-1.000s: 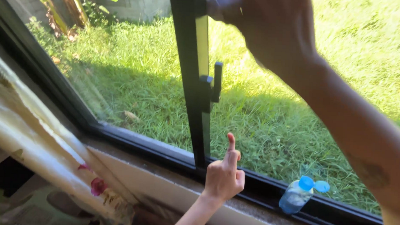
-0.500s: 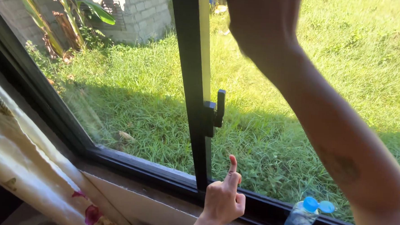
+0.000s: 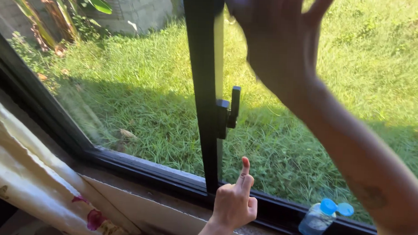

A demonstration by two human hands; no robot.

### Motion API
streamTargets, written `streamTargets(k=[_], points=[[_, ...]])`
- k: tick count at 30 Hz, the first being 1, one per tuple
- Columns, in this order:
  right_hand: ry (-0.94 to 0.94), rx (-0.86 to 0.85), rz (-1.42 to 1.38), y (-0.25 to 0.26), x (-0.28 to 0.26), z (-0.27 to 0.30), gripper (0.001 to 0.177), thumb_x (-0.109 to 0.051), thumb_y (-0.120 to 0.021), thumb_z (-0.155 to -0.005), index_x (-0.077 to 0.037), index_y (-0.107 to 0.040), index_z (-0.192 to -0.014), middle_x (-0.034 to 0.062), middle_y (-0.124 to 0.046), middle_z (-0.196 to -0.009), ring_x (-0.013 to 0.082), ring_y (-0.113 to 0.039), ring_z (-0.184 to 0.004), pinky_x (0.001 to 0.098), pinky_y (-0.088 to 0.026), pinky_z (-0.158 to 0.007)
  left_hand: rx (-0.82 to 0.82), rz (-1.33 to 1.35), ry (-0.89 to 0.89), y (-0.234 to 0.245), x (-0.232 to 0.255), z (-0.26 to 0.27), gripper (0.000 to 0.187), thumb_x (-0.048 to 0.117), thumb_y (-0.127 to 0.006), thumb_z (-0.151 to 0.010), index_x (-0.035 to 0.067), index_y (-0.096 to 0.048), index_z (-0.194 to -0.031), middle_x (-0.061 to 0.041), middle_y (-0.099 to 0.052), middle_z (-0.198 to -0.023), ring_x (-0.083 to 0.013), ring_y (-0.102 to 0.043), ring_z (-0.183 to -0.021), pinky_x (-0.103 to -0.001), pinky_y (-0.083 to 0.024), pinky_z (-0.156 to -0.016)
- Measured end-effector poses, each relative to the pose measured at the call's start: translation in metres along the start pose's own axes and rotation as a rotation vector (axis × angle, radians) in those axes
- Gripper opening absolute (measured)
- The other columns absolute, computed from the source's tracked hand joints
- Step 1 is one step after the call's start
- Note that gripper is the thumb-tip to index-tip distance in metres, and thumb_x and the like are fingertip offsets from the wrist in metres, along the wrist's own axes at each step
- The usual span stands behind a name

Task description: Cleaning the glass panes and frame of a window using cleaning liquid and a cloth.

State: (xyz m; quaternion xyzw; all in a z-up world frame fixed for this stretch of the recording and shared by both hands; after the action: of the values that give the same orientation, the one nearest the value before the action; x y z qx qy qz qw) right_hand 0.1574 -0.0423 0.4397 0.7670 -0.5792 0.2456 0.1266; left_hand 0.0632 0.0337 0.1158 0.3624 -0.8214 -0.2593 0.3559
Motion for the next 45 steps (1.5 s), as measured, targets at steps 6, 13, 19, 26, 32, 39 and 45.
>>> streamTargets(k=[6,13,19,26,32,39,45], points=[[0.187,-0.217,-0.087,0.033,-0.004,0.050,0.055,-0.013,-0.071,-0.098,-0.040,-0.060,-0.144,-0.0125,-0.048,-0.109,0.0132,-0.045,-0.109,0.0429,-0.027,-0.098,-0.014,-0.077,-0.007,0.007,0.001,0.000,0.035,0.005,-0.063,-0.066,-0.001,-0.054,-0.099,-0.031,-0.045,-0.154,-0.0284,-0.067,-0.052,-0.034,-0.052,-0.048],[0.373,-0.397,-0.225,0.031,-0.010,0.092,0.028,-0.043,-0.069,-0.105,-0.042,-0.064,-0.133,-0.0127,-0.051,-0.113,0.0087,-0.047,-0.114,0.0449,-0.031,-0.106,0.007,-0.134,-0.009,0.005,0.002,0.000,0.034,0.006,-0.064,-0.067,0.001,-0.053,-0.099,-0.029,-0.046,-0.154,-0.0267,-0.067,-0.054,-0.033,-0.051,-0.046],[0.459,-0.415,-0.142,0.033,-0.018,0.114,0.028,-0.035,-0.068,-0.103,-0.037,-0.067,-0.132,-0.0062,-0.055,-0.122,0.0141,-0.048,-0.121,0.0477,-0.034,-0.105,0.017,-0.133,0.014,0.008,0.010,0.000,0.036,0.006,-0.063,-0.066,0.000,-0.054,-0.101,-0.028,-0.046,-0.154,-0.0266,-0.065,-0.050,-0.032,-0.049,-0.043],[0.321,-0.252,0.123,0.038,-0.015,0.065,0.045,-0.026,-0.066,-0.100,-0.033,-0.064,-0.144,-0.0076,-0.050,-0.116,0.0113,-0.045,-0.126,0.0427,-0.030,-0.105,-0.021,-0.169,0.027,0.004,0.010,-0.001,0.036,0.004,-0.062,-0.065,-0.004,-0.055,-0.100,-0.030,-0.044,-0.154,-0.0240,-0.061,-0.043,-0.030,-0.048,-0.040],[0.437,-0.394,-0.208,0.035,-0.021,0.120,0.009,-0.030,-0.065,-0.109,-0.027,-0.069,-0.117,-0.0056,-0.049,-0.114,0.0132,-0.046,-0.118,0.0482,-0.032,-0.108,0.010,-0.180,0.035,0.005,0.014,0.000,0.035,0.004,-0.063,-0.066,-0.002,-0.055,-0.099,-0.029,-0.045,-0.155,-0.0249,-0.063,-0.047,-0.031,-0.048,-0.042],[0.289,-0.366,-0.010,0.050,-0.053,0.153,0.037,-0.031,-0.063,-0.104,-0.022,-0.065,-0.140,-0.0035,-0.047,-0.111,0.0141,-0.045,-0.116,0.0428,-0.030,-0.101,0.007,-0.203,0.043,0.010,0.017,0.001,0.038,0.007,-0.064,-0.067,0.000,-0.053,-0.102,-0.024,-0.044,-0.157,-0.0270,-0.066,-0.052,-0.032,-0.049,-0.044],[0.049,-0.557,-0.089,0.054,-0.124,0.213,0.063,-0.026,-0.062,-0.080,-0.029,-0.057,-0.143,0.0009,-0.049,-0.105,0.0184,-0.047,-0.107,0.0465,-0.031,-0.088,0.016,-0.183,0.049,0.004,0.017,0.002,0.067,0.009,-0.065,-0.064,-0.003,-0.054,-0.128,-0.023,-0.058,-0.138,-0.0345,-0.065,-0.057,-0.039,-0.052,-0.050]])
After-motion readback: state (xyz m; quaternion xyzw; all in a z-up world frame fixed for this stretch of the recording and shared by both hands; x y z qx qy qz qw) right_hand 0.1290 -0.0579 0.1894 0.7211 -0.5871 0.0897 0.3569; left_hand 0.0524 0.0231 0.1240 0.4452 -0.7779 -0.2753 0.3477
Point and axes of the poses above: each hand's wrist, its own z-axis away from the middle knuckle, its own y-axis out of the back of the hand, x = y × z, the point moved 2 cm from there along -z, towards the middle knuckle
